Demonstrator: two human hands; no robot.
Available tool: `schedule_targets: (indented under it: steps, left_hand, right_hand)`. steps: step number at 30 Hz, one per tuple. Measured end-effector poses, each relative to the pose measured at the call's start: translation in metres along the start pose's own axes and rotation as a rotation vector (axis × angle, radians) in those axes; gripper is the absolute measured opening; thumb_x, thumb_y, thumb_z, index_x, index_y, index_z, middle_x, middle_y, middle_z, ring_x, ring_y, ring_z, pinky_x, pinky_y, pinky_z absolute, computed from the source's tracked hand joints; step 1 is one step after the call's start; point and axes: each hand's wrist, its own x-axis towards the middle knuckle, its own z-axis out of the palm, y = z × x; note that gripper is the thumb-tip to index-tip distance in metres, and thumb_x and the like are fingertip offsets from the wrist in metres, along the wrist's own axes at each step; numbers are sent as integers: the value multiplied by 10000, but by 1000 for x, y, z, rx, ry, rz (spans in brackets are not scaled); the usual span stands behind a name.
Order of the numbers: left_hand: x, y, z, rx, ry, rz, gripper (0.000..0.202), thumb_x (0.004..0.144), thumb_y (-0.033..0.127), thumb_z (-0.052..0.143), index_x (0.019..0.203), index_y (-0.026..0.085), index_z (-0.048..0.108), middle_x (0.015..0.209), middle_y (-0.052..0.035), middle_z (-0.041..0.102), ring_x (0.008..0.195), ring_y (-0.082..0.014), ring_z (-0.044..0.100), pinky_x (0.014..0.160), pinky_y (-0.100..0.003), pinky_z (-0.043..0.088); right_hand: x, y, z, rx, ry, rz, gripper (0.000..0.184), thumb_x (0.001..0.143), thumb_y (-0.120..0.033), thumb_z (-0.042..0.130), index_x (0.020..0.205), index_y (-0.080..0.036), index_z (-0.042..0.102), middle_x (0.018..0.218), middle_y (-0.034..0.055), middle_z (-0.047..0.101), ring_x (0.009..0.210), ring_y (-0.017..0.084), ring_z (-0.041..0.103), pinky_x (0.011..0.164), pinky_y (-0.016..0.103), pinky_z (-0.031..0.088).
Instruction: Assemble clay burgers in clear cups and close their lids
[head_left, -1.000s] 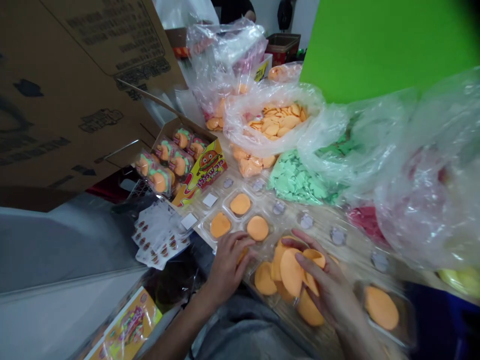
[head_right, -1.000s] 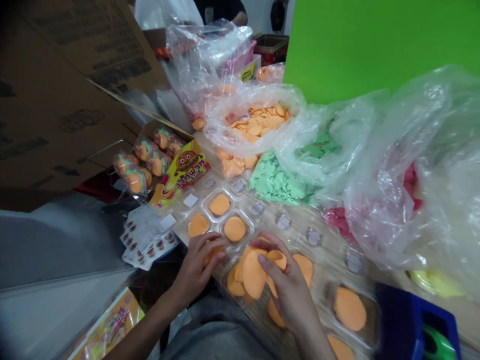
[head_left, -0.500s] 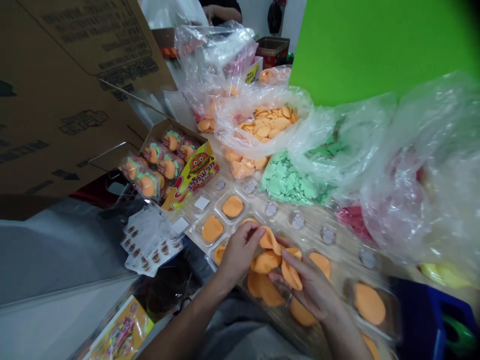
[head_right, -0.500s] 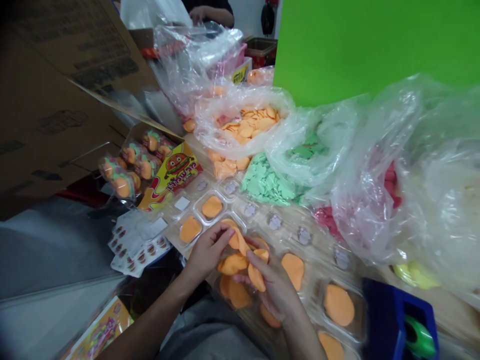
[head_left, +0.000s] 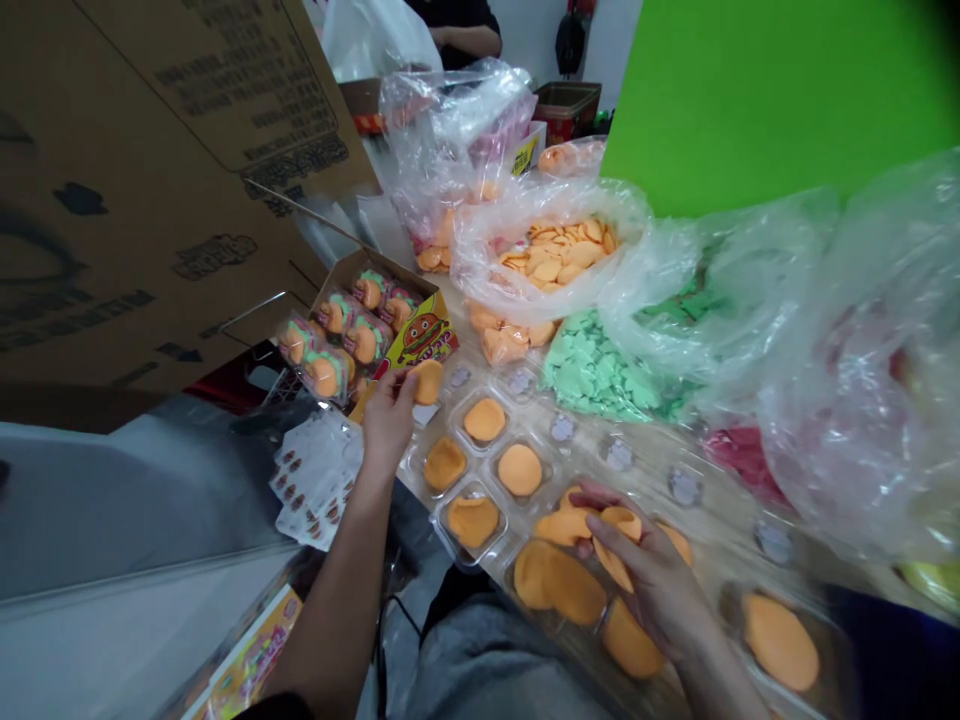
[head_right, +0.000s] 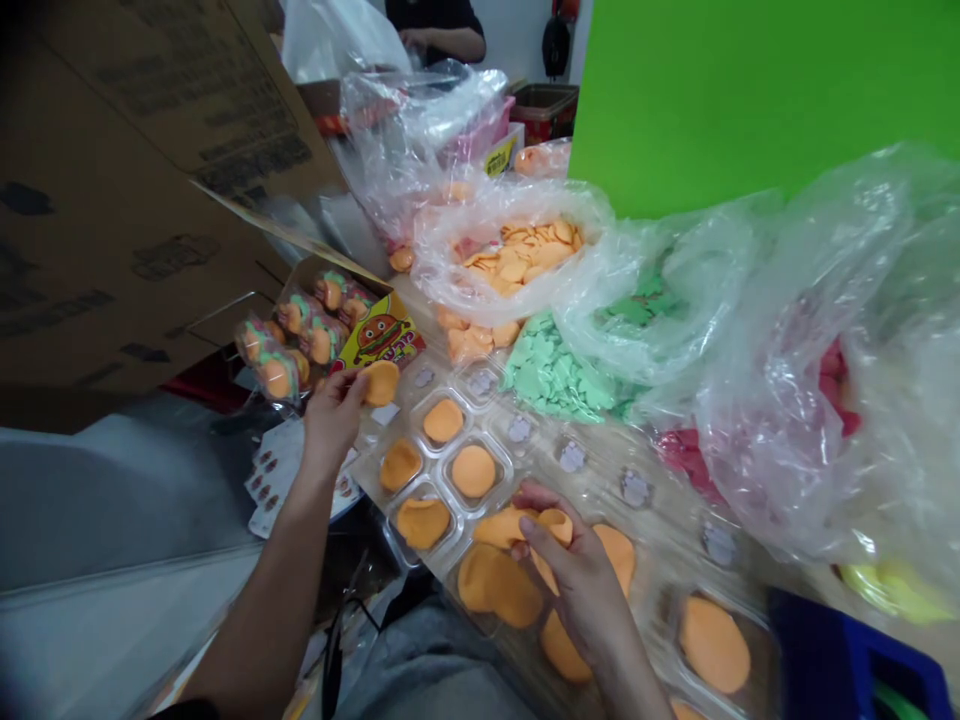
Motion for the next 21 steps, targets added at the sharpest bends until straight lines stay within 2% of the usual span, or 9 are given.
schedule_targets:
  steps: [2,4,9,11,13,16,21]
  left_hand:
    - [-3,-5,-7,98,36,76,262,767,367,525,911,164,605,904,-46,594,898,-192,544,867,-340,412]
    - [-9,-13,-12,177,34,123,227,784,339,517,908,173,609,916,-44,601,911,-193,545,885,-334,399]
    - [-14,-35,-15,325,45,144,281,839,279,421,1060,146,533,927,-74,614,800,-186,588,739,-324,469]
    - [-13,-39,-14,401,6,174,245,809,243,468,1013,158,573,953,-81,621,870,-216,581,807,-366,444]
    - [-14,-40,-14,476,-26,209,221,797,223,488,968,166,615,1018,-105,617,991,-266,537,908,-437,365]
    - [-23,-39,-14,552,-40,240,261,835,257,454,1016,169,621,1115,-142,588,1102,-318,460,970,-516,249]
    - [-42,-45,-2,552,-173,270,240,818,321,508,961,181,639,1109,-121,628,1106,-290,491,1021,-494,208]
  right_hand:
    - [-1,0,-3,-4,5,-3,227,730,-258,687,946,-228,623,1040,6,586,665,90,550,659,235,484]
    - [-1,0,-5,-8,4,-7,225,735,-263,683,950,-237,620,1039,0,587,656,84,549,653,226,482]
    - [0,-1,-5,-44,-20,-11,176,761,-264,660,932,-243,624,1014,-16,603,655,66,550,659,190,474]
    - [0,-2,-5,-61,-16,-14,166,771,-268,650,934,-251,623,1022,-23,601,676,68,554,671,186,474]
    - [-1,-4,-4,-69,-6,-7,173,771,-273,649,941,-255,624,1043,-23,597,682,71,557,680,193,477]
    - [-3,-6,-1,-46,12,-4,191,746,-276,672,930,-244,633,1039,-13,608,645,75,556,661,210,485]
    - [-5,-11,3,-21,45,-9,213,707,-275,706,909,-234,652,997,-4,631,614,86,553,656,242,492]
